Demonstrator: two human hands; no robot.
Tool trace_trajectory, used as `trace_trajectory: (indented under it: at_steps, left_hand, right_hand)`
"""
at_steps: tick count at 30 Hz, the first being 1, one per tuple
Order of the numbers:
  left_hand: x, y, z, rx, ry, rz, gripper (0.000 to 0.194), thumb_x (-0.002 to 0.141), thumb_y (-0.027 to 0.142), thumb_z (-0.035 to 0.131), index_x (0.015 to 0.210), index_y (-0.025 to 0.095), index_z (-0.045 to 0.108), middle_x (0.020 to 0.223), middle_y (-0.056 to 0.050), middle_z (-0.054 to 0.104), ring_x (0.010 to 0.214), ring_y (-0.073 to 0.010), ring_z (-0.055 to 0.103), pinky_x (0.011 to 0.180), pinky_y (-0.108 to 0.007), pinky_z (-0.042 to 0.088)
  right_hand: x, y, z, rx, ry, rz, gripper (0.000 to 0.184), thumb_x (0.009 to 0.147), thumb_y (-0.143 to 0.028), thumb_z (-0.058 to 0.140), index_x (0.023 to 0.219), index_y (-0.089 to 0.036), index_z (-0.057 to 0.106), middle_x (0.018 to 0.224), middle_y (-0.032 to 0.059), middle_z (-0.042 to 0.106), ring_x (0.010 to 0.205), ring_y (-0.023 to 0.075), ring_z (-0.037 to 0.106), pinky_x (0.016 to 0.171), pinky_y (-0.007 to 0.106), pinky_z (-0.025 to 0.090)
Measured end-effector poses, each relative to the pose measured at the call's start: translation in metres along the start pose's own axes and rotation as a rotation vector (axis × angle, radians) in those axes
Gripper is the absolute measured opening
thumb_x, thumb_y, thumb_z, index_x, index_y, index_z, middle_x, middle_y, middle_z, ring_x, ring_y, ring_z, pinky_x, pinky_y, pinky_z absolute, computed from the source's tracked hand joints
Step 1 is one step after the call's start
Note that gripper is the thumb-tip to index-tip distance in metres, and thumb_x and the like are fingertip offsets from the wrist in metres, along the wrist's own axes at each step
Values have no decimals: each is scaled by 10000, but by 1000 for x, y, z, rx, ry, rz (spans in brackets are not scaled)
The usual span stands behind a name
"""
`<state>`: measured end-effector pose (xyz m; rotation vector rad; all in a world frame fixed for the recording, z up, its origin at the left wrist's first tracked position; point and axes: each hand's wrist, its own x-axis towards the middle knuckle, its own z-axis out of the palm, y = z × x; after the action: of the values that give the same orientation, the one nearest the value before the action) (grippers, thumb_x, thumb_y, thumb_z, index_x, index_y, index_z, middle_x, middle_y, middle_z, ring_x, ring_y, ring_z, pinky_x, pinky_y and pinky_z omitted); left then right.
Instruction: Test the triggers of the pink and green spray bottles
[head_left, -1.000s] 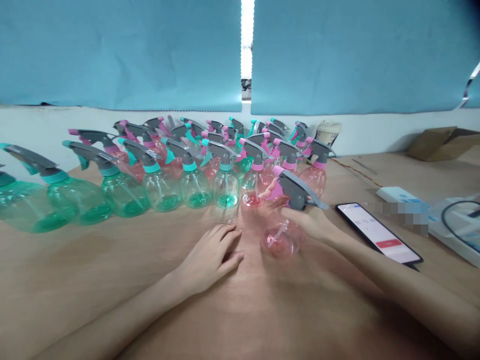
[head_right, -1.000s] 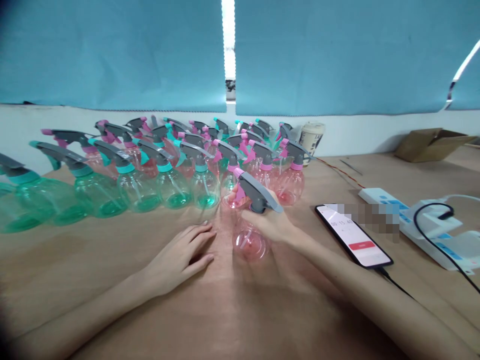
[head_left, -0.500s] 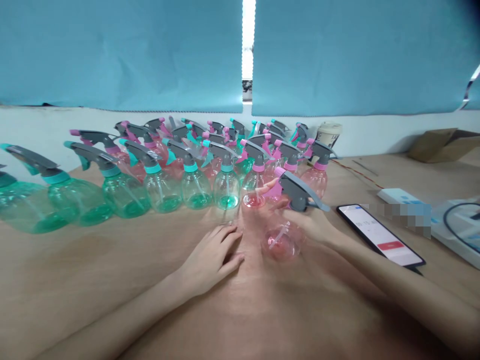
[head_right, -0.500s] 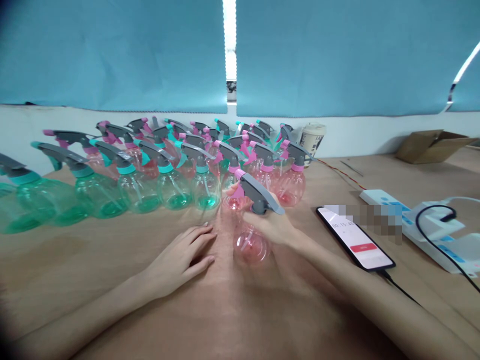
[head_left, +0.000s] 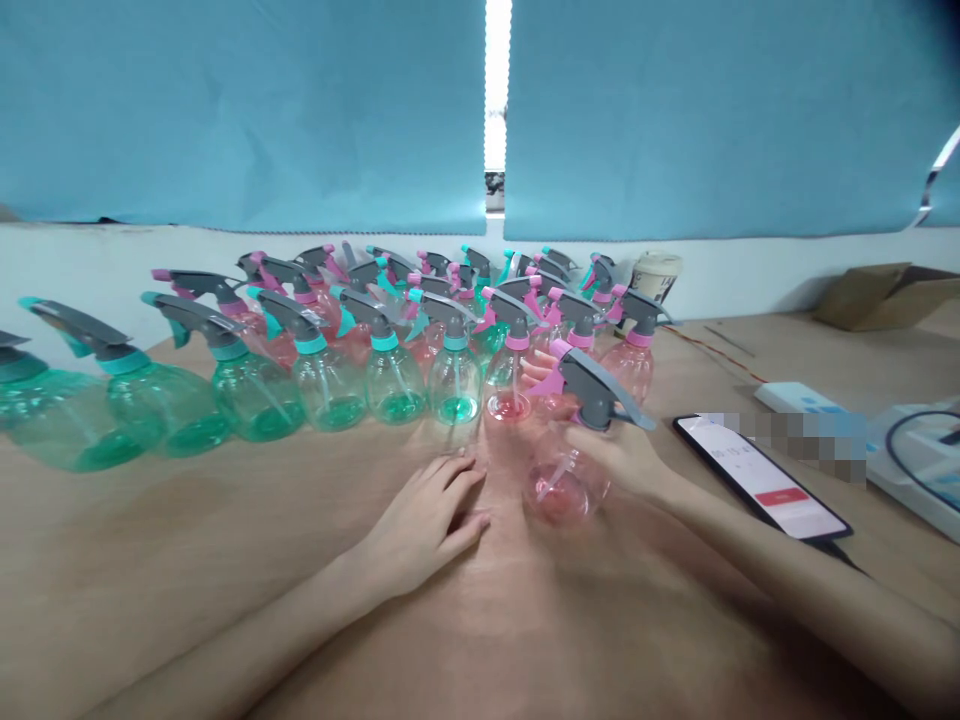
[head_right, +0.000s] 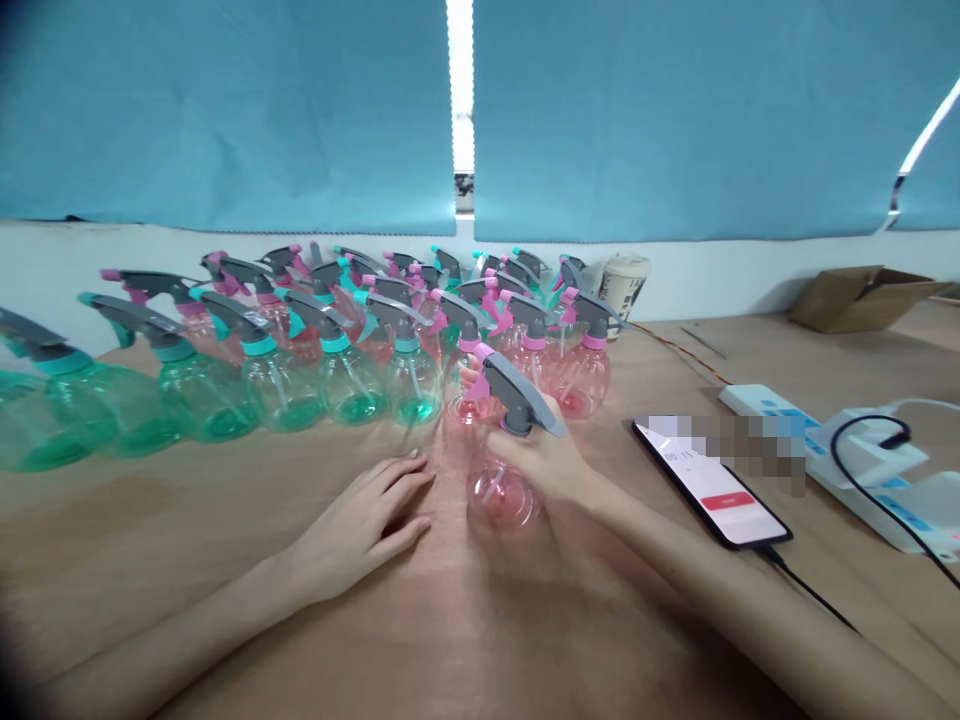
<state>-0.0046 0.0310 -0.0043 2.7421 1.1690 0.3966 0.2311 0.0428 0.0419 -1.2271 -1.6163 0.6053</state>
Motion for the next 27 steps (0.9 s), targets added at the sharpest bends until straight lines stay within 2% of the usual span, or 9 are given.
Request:
trace_trajectory:
  at_steps: [3, 12, 21, 27]
  left_hand:
    - [0, 0, 1, 1, 6, 1, 388, 902, 379, 489, 1240, 191, 470, 1318, -90, 470, 1218, -256, 408, 989, -405, 358]
    - [-2, 0, 2, -2, 7, 6, 384, 902, 377, 489, 1235, 188, 473, 1322, -88, 468, 1225, -254, 400, 997, -398, 346]
    - [-1, 2, 0, -19, -5, -2, 387, 905, 375, 482, 1246, 194, 457, 1332, -92, 462, 1231, -259, 398, 994, -415, 347]
    - [-1, 2, -1, -53, 5, 17, 379, 894, 348, 507, 1235, 192, 444, 1302, -93, 482, 1219, -244, 410, 999, -399, 344]
  right_hand:
    - [0, -1, 0, -8, 13, 8, 181, 591, -257, 475, 516, -229, 313, 496, -51, 316, 522, 110, 319, 487, 254, 279]
    - [0, 1, 0, -2, -26, 3, 248, 572, -248, 430, 500, -226, 194, 491, -58, 215, 500, 89, 213, 464, 245, 201]
    - [-1, 0, 0, -30, 17, 31, 219, 589, -277, 453, 527, -231, 248, 512, -56, 242, 510, 100, 248, 487, 250, 227]
    - [-1, 2, 1, -11, -5, 13, 221, 608, -270, 461, 519, -228, 263, 499, -54, 261, 508, 101, 265, 479, 249, 238]
